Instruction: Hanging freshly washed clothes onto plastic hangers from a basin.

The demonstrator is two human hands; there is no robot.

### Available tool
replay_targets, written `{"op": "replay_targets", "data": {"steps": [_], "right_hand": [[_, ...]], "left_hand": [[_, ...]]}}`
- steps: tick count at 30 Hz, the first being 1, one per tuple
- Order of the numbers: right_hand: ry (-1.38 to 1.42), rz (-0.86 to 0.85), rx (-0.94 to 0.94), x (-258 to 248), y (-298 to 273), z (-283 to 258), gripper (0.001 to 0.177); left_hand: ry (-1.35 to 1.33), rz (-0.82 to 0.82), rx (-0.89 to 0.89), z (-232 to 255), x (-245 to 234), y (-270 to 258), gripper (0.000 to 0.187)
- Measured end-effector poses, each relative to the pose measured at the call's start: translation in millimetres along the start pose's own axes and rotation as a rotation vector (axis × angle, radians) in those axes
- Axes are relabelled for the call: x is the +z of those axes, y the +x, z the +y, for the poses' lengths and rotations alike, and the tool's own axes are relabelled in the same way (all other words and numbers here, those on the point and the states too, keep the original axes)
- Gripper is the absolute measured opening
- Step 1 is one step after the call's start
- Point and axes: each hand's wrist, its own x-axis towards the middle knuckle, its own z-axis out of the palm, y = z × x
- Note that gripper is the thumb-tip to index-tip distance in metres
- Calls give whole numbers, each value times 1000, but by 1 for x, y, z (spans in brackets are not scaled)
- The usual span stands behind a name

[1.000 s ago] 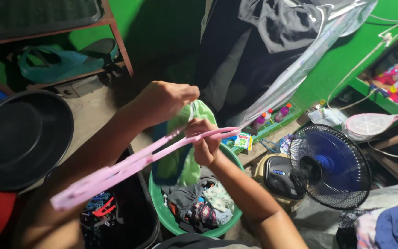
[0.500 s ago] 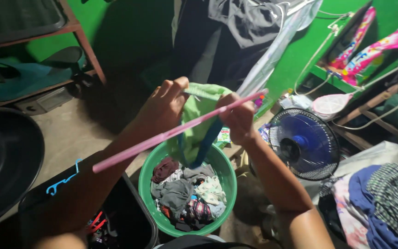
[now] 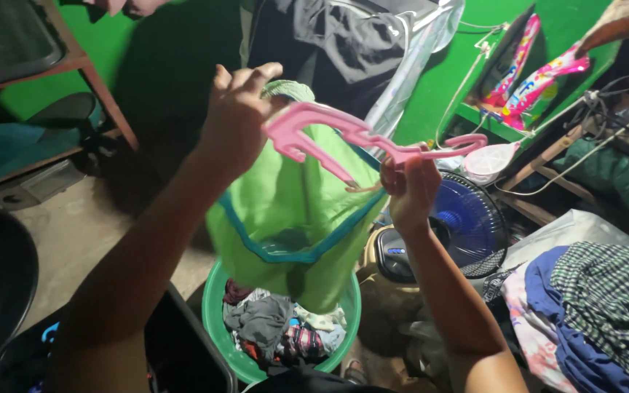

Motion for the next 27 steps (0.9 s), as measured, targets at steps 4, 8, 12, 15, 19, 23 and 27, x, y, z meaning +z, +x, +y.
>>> {"op": "replay_targets", "data": {"steps": [4, 8, 12, 15, 19, 23, 27], "right_hand": [[-69, 69, 26, -46, -2, 3, 26], [-474, -109, -203, -80, 9, -17, 32], [-878, -132, -301, -130, 26, -49, 30], [-1070, -154, -208, -150, 32, -75, 27], [-1106, -301, -448, -161, 34, -98, 20], [-1198, -314, -356, -147, 29, -122, 9], [-1238, -344, -324, -122, 20, -128, 14]], "left_hand": [[-817, -485, -257, 20, 0, 34, 23], [-815, -752, 50, 47, 1, 80, 44], [-719, -934, 28, 47, 16, 84, 94], [-861, -823, 65, 59, 32, 80, 96], [-663, -860, -214, 90, 27, 100, 60], [-565, -796, -207, 116, 29, 117, 28], [-603, -698, -215, 150, 57, 112, 16]]}}
